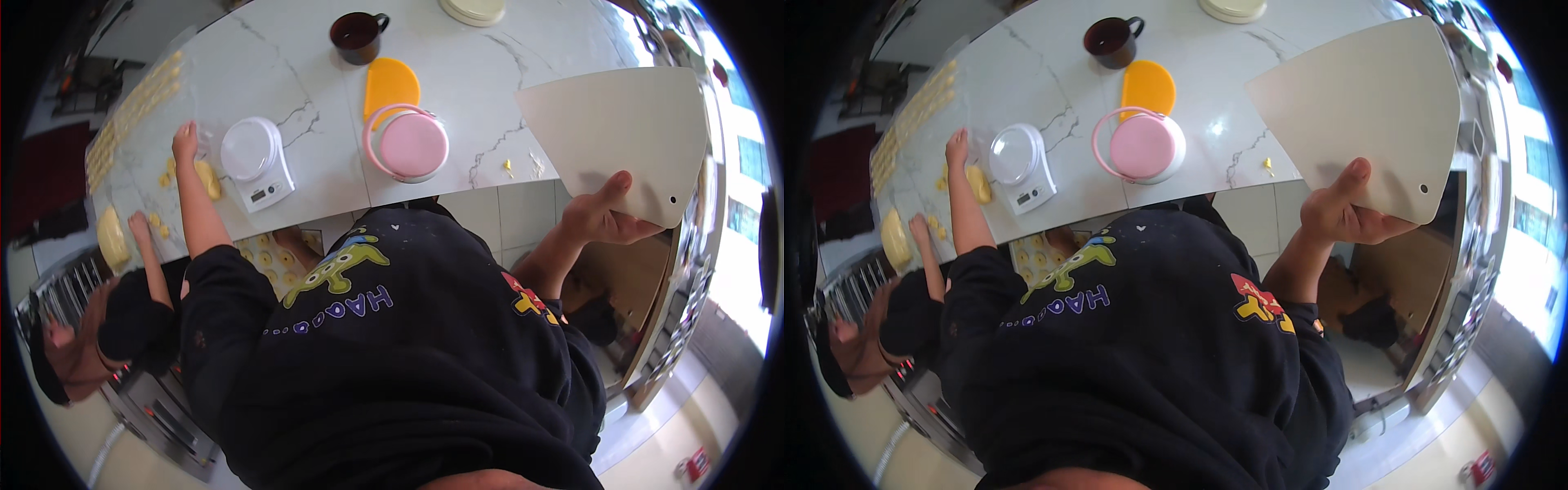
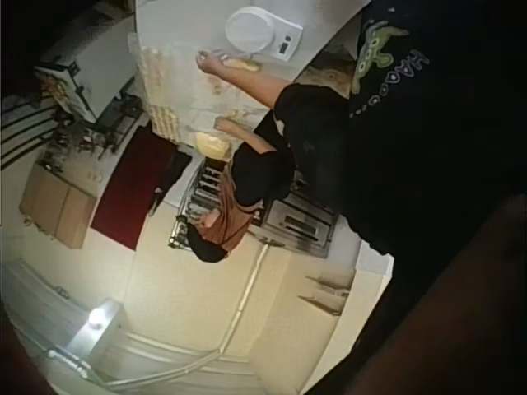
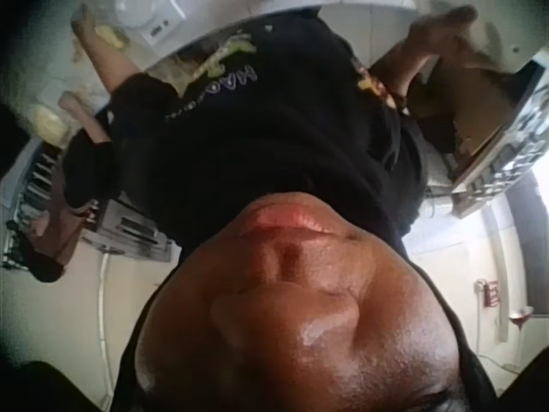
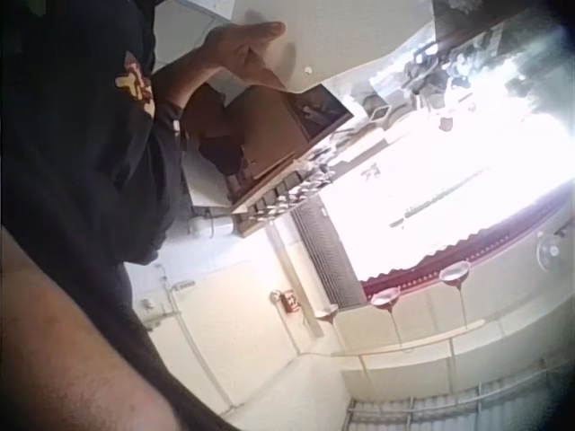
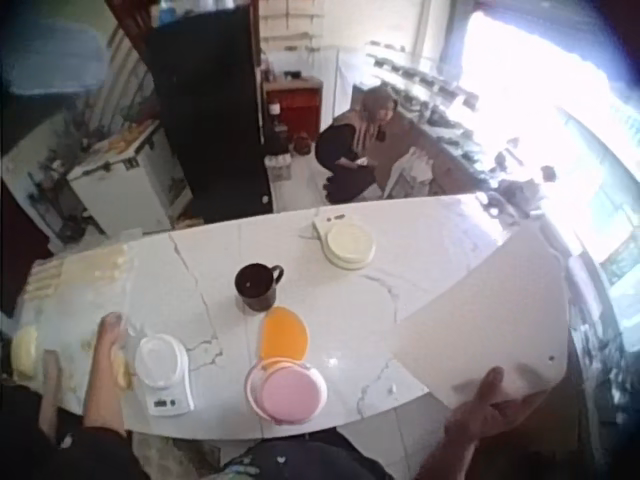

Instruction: Weighing and portioning dough for cookies using a digital scale and bench scraper.

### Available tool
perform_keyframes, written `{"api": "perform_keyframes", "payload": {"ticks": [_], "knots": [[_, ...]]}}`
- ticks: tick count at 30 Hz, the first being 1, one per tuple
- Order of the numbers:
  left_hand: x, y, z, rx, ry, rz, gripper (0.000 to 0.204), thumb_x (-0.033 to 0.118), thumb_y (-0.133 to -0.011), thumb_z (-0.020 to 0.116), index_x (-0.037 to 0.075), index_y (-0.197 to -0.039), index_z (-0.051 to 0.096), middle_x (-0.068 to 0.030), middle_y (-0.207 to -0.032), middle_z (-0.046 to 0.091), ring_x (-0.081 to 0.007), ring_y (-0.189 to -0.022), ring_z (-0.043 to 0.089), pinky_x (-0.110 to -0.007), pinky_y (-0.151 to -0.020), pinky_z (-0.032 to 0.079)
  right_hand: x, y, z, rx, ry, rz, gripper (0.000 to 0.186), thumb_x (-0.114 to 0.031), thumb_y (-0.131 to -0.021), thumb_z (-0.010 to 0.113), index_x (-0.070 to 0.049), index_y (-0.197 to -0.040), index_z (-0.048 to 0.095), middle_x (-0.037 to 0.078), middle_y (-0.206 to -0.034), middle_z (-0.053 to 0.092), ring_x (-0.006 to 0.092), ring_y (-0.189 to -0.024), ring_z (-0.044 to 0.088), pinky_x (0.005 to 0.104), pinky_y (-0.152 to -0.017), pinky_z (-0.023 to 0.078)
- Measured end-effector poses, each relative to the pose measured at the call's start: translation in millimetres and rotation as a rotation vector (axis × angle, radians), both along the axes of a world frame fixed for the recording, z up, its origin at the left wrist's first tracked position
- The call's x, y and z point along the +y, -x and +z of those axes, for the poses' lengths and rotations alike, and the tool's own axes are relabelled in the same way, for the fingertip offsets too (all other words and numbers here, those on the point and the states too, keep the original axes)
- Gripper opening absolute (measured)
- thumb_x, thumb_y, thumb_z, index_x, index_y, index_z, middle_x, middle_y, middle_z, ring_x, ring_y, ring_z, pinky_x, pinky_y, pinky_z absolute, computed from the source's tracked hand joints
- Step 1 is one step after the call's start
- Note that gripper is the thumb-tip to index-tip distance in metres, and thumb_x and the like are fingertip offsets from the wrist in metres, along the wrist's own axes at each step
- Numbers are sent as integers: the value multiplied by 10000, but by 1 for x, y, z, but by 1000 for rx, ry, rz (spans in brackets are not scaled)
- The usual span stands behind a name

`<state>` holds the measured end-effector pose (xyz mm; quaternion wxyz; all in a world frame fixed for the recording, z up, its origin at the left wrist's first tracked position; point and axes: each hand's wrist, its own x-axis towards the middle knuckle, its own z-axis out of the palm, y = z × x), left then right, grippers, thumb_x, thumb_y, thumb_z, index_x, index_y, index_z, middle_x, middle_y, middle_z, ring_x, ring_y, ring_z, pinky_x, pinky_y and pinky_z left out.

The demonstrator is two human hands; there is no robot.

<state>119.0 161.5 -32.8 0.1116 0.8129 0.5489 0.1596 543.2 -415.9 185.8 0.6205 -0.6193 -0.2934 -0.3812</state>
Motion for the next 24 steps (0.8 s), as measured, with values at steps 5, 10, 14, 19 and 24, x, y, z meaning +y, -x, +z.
{"api": "perform_keyframes", "payload": {"ticks": [5,10,14,19,24], "knots": [[-44,-100,0,322,-86,207,686,509,-772,637,179,-1338,435,-282,-1377,323,-429,-1257,360,-477,-975,387,-26,4,3,0,33,-126,541,-108,-845,645,24,-1249,310,192,-1188,495,237,-1011,579,322,-825,514],[-50,-80,55,-132,-471,6,625,366,-780,695,123,-1300,448,-243,-1380,297,-393,-1238,392,-478,-915,433,-28,-24,3,-65,51,-53,532,-106,-859,636,16,-1257,306,184,-1180,516,226,-1032,579,312,-838,518],[-148,-140,129,-531,-255,-30,514,205,-833,671,116,-1292,455,-160,-1313,377,-281,-1089,542,-391,-847,473,-34,-55,0,-117,28,-3,526,-89,-863,625,27,-1259,299,181,-1171,520,224,-1032,579,313,-840,517],[-205,-145,136,-694,-229,-43,471,157,-858,643,111,-1290,460,-94,-1311,410,-235,-1009,585,-356,-832,460,-55,-95,0,-105,84,-16,435,-59,-872,603,41,-1214,353,179,-1141,524,208,-1002,584,307,-789,529],[-263,-163,127,-699,-165,71,461,136,-858,637,86,-1284,469,-72,-1235,513,-180,-924,591,-326,-824,446,-76,-135,-1,91,-21,44,394,-63,-877,599,39,-1182,371,178,-1112,528,197,-959,590,298,-743,539]]}}
